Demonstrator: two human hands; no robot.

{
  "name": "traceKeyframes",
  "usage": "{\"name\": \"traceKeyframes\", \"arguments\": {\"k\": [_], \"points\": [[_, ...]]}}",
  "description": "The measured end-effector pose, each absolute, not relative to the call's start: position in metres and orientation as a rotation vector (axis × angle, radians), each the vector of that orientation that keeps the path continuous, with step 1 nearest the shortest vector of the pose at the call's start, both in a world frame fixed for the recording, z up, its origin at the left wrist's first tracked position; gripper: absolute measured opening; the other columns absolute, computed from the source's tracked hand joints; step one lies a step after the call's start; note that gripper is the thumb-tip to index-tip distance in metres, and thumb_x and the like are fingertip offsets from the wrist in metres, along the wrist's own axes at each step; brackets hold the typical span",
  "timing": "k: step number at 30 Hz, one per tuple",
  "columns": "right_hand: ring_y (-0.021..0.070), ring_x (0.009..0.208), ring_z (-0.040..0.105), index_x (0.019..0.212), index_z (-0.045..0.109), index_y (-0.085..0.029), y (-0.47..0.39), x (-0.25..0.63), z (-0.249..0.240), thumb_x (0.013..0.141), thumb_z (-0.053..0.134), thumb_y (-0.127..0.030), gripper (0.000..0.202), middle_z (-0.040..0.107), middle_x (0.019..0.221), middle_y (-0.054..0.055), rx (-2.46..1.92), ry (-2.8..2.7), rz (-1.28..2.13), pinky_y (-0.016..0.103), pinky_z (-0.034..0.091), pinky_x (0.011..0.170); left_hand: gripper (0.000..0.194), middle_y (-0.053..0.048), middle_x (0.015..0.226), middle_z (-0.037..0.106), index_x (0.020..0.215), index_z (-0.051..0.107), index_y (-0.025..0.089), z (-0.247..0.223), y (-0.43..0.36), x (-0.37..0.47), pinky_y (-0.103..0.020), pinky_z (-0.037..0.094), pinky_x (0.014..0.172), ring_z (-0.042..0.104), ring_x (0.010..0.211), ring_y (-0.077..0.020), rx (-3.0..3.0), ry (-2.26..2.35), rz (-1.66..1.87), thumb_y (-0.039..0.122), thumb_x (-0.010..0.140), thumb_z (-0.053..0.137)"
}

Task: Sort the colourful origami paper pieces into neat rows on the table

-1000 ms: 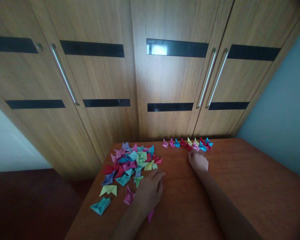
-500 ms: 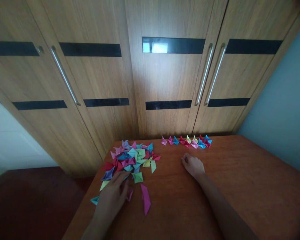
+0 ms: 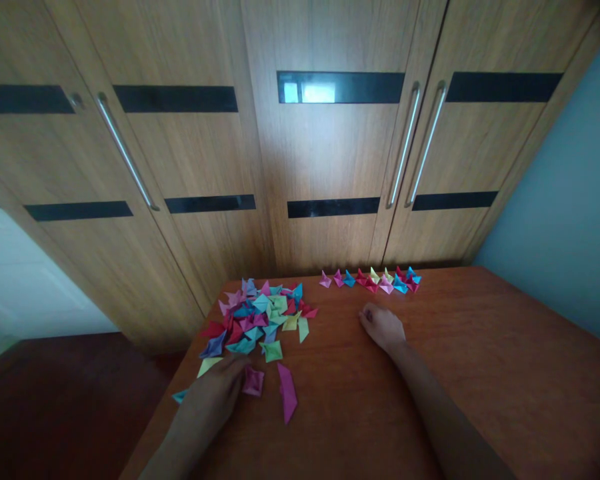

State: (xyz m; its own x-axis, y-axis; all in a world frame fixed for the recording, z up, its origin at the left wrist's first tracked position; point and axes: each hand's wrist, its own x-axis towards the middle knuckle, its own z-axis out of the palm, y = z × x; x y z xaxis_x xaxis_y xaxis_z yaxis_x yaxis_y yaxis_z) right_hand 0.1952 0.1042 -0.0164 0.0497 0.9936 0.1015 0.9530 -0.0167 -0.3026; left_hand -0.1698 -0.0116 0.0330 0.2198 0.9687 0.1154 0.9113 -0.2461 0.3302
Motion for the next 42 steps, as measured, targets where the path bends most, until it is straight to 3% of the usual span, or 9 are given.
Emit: {"name": "traceKeyframes", "arguments": {"k": [10,17,26,32,42], "points": [[0.0157,0.076,0.061,0.081,0.057,-0.023,0.104,0.196,-0.016,0.089,0.045,-0.039,0.021,0.065,0.083,0.001,-2.029,-1.957,0.221,0.024,0.030,0.056,0.024,-0.003,0.092,0.070,0.090,0.067,0.027,0.031,-0.014,-0.174,-0.029,0.050,0.076,0.065,0.086,-0.0204,2.345,1.666,0.530,0.023,0.082,0.046],[0.0162,0.075,0.060,0.081,0.057,-0.024,0.105,0.197,-0.019,0.088,0.044,-0.039,0.021,0.065,0.083,0.000,-2.021,-1.954,0.216,0.024,0.030,0.056,0.021,-0.002,0.091,0.071,0.094,0.066,0.026,0.036,-0.019,-0.167,-0.026,0.052,0.071,0.066,0.079,-0.0187,2.250,1.724,0.723,0.032,0.083,0.050],[0.0158,0.079,0.061,0.086,0.059,-0.024,0.104,0.195,-0.013,0.089,0.045,-0.039,0.021,0.066,0.088,0.001,-2.079,-1.959,0.238,0.024,0.032,0.058,0.015,0.001,0.079,0.069,0.084,0.064,0.021,0.048,0.024,-0.088,-0.022,0.048,0.066,0.064,0.071,-0.0137,2.170,1.500,0.993,0.028,0.085,0.051],[0.0161,0.080,0.061,0.085,0.059,-0.024,0.107,0.195,-0.014,0.089,0.045,-0.038,0.020,0.066,0.088,0.001,-2.077,-1.957,0.240,0.024,0.031,0.058,0.013,0.000,0.083,0.070,0.085,0.064,0.020,0.043,0.087,-0.014,-0.021,0.045,0.068,0.063,0.073,-0.0126,2.440,1.392,0.807,0.020,0.085,0.051],[0.0170,0.080,0.060,0.085,0.059,-0.024,0.110,0.196,-0.014,0.088,0.045,-0.037,0.020,0.066,0.087,0.002,-2.086,-1.949,0.256,0.024,0.033,0.060,0.021,-0.007,0.083,0.070,0.082,0.066,0.018,0.018,0.167,0.071,-0.026,0.044,0.069,0.063,0.077,-0.0179,2.463,1.529,0.607,0.029,0.088,0.050]]}}
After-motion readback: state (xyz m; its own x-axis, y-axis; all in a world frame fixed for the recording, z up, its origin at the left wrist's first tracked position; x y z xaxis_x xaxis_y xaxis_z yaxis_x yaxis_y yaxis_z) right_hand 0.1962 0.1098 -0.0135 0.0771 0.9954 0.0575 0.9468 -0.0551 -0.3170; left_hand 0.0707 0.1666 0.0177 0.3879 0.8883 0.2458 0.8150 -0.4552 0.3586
